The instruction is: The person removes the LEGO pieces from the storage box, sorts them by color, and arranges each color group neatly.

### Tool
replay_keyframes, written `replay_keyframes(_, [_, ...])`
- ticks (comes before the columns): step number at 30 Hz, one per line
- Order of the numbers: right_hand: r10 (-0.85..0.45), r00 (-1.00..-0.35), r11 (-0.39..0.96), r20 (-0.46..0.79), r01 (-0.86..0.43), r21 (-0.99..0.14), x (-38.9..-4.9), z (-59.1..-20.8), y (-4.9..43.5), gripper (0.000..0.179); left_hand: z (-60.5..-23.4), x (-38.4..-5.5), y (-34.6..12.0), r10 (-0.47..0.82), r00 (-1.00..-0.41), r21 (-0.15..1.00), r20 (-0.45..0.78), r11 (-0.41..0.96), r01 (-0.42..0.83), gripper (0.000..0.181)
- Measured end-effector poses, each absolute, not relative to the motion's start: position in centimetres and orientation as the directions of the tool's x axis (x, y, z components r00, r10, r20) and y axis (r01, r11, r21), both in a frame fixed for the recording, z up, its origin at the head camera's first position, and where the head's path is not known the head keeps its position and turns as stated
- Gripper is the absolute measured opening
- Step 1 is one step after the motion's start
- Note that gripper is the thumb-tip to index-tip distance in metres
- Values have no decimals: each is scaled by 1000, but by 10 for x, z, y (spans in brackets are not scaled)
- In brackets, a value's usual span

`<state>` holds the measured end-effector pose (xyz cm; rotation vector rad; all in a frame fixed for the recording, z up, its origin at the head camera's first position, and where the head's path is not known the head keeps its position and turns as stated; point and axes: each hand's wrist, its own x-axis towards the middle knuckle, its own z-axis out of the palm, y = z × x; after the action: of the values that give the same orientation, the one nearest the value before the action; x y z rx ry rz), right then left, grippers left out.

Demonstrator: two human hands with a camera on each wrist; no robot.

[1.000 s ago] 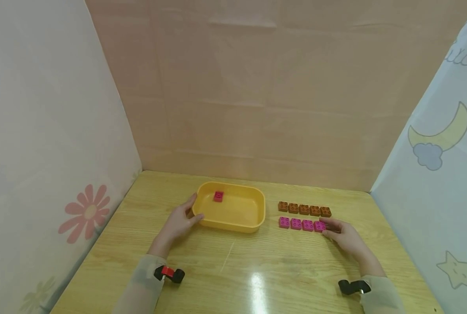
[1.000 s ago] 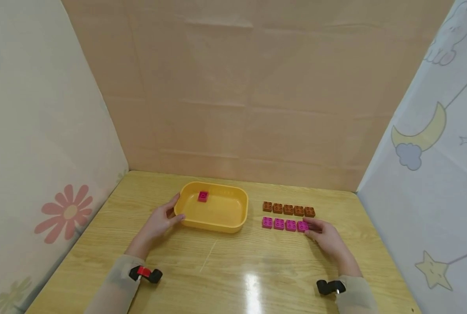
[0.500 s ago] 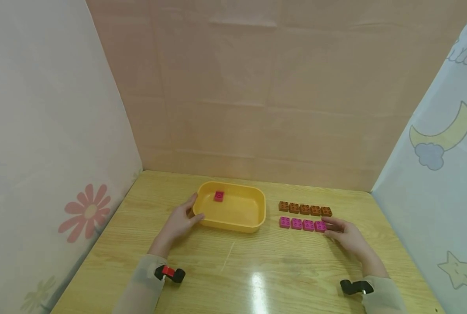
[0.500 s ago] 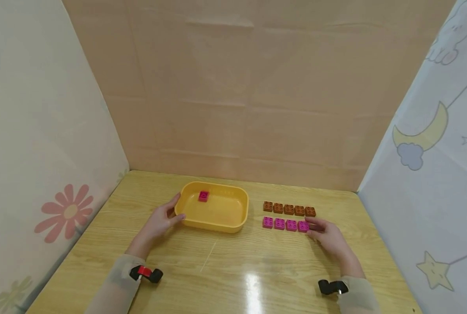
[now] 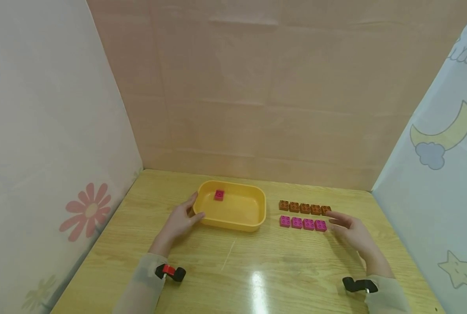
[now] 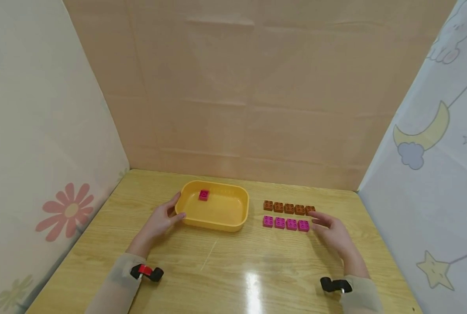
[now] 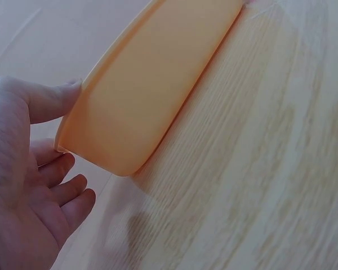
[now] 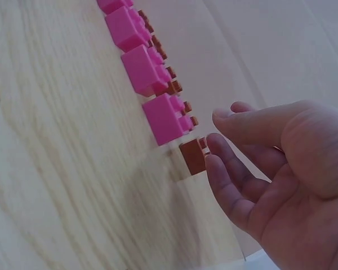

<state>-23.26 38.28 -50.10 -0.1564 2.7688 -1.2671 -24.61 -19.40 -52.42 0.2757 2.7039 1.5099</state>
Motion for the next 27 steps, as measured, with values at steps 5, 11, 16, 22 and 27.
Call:
replay_keyframes(5, [-139,-990,630,-5,-85,-772,-234,-491,377,53,-524,-247,-195,177,-982,850,64,506,147,83])
replay_keyframes(11, [-145,-989,596,-5,-83,-798,-234,-478,363,57,-524,-247,-196,177,-982,850,63,507,146,83])
replay_keyframes(16, [-144,-989,541,19,-95,-836,-236,-471,343,57,-524,-247,-195,174,-983,851,56,507,138,83])
replay_keyframes(22, [-176,-983,384,51,-117,-916,-244,-472,316,54,-523,-247,-195,173,-983,849,55,511,137,83])
replay_keyframes(27, [-203,-977,339,64,-131,-932,-254,-472,287,52,-524,-246,-195,175,-983,850,57,508,139,83])
